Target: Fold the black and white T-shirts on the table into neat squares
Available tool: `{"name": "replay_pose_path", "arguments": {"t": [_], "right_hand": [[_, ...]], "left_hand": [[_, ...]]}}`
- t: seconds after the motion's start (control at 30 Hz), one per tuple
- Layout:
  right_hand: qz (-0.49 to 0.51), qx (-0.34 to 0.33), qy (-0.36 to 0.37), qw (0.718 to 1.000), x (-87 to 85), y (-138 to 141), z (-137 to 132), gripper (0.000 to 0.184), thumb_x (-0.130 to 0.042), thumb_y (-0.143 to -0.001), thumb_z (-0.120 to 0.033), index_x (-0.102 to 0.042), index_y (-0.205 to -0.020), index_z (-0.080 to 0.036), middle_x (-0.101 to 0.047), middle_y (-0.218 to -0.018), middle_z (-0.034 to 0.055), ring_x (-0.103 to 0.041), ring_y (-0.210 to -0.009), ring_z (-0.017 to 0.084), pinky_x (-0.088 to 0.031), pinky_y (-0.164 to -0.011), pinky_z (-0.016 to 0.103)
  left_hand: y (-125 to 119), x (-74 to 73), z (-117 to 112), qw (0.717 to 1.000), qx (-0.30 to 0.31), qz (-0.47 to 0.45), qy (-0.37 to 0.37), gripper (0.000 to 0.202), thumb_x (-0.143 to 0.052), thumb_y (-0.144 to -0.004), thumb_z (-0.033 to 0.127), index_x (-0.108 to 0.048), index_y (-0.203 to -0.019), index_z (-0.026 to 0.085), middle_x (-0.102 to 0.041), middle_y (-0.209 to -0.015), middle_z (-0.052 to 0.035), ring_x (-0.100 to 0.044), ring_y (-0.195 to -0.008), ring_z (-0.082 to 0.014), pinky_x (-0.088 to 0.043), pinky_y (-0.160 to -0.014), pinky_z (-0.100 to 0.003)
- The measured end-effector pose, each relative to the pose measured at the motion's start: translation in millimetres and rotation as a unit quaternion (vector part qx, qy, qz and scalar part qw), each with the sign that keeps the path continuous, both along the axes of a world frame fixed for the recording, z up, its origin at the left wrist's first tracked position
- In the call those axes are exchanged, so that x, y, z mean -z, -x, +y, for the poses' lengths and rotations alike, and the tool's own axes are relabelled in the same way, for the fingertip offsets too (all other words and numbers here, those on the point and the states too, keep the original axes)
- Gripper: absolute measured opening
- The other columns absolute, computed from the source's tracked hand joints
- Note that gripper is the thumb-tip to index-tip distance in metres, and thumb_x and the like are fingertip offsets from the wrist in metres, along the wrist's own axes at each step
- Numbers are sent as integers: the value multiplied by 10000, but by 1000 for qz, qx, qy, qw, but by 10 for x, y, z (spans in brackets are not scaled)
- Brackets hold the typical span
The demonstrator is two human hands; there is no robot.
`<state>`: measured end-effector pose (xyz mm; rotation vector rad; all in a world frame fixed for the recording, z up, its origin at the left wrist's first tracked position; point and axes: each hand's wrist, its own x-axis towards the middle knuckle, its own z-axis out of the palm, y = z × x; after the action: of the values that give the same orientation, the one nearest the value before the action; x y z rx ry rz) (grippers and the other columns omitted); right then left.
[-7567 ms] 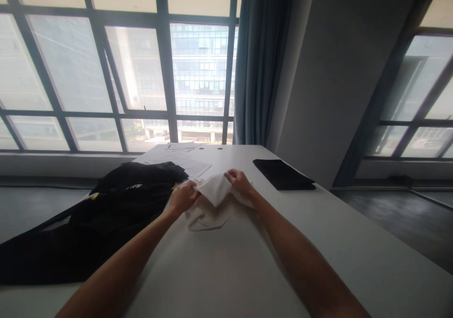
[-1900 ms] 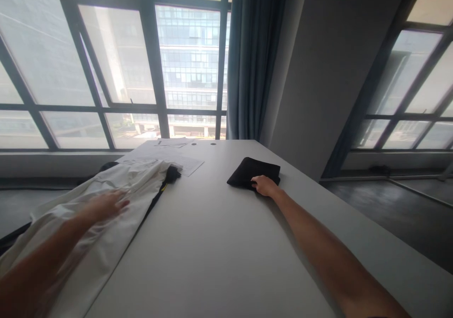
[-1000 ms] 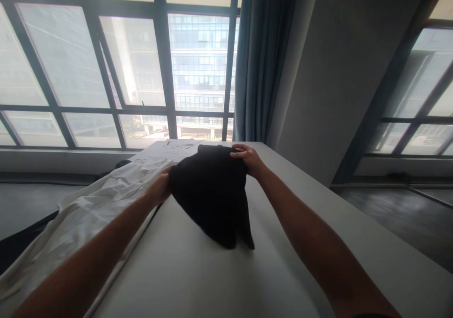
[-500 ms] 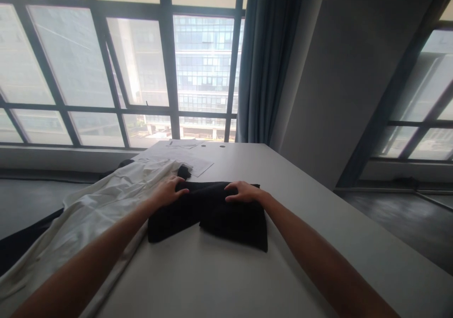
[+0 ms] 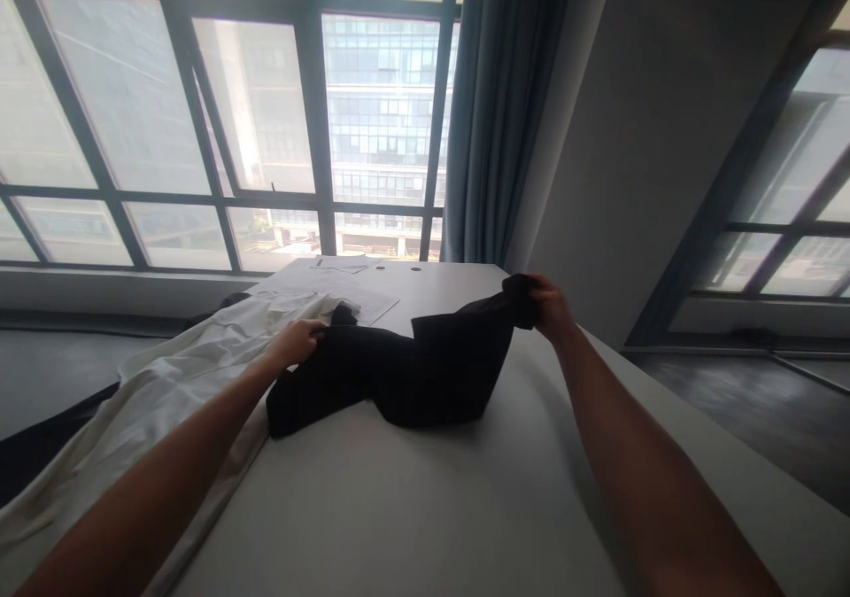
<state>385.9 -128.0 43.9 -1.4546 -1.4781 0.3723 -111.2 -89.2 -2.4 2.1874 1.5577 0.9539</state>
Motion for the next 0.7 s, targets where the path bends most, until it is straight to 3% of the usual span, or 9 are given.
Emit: {"name": "replay_pose_path", "arguments": {"t": [0.13,0.23,0.3,0.4,0.5,0.6,0.63,0.7], "right_hand": [[-70,192,35,978,261,-553,-36,357,-539,-846,-366,-694,-1156,-283,-733,-1058,106,-606,-1159,367,-440,-986,519],[-126,244,50,960,477,-648,-77,394,-586,-821,-360,-708,-1184,-271,-727,-1032,159,-626,-1111,406,-407,-1002,542],[-147,197,53,968,567,-488,-70,438,-616,-821,-396,-689,-1233,-267,-712,-1089,171,-616,-1127,412,-411,-1006,541],[-193,56,71,977,634,-16,-3,545,-637,-827,-472,-640,-1306,-211,-643,-1279,176,-586,-1189,373,-436,-1017,487],[-279,-90,135,947,636,445,63,698,-765,-728,-468,-596,-1358,-218,-644,-1304,128,-593,-1199,326,-410,-1063,450],[-370,-87,205,902,545,748,69,522,-783,-725,-340,-687,-1230,-247,-698,-1192,121,-610,-1173,336,-334,-1109,507],[-383,-65,200,900,491,840,58,506,-795,-702,-292,-703,-1198,-245,-694,-1195,129,-590,-1199,353,-291,-1129,536],[-358,-74,142,920,359,1069,24,672,-844,-609,-232,-667,-1257,-245,-632,-1306,137,-500,-1296,381,-222,-1159,569]], "left_hand": [[71,12,42,998,-44,32,-35,384,-489,-817,340,-765,-1033,185,-765,-1044,-116,-684,-973,-294,-501,-887,-375],[-18,-35,13,996,-68,27,-57,382,-463,-847,372,-756,-1024,202,-763,-1044,-101,-671,-1003,-293,-490,-913,-368],[-151,-104,-29,995,-66,9,-69,353,-471,-842,362,-751,-999,214,-765,-1017,-80,-662,-1008,-286,-482,-933,-361],[-385,-254,-128,995,-45,-51,-78,321,-482,-827,351,-741,-941,198,-760,-948,-61,-656,-969,-269,-480,-934,-355],[-525,-469,-259,986,-22,-155,-54,316,-524,-804,400,-730,-871,170,-741,-863,-58,-653,-898,-261,-500,-883,-367],[-540,-735,-393,960,45,-273,36,374,-608,-761,473,-730,-867,136,-725,-799,-65,-663,-807,-253,-530,-784,-379],[-543,-820,-431,949,73,-299,61,394,-643,-742,489,-732,-870,127,-724,-793,-67,-668,-792,-251,-535,-767,-380],[-579,-963,-488,937,109,-324,76,418,-701,-712,504,-739,-870,118,-730,-815,-79,-678,-804,-252,-542,-778,-387]]}}
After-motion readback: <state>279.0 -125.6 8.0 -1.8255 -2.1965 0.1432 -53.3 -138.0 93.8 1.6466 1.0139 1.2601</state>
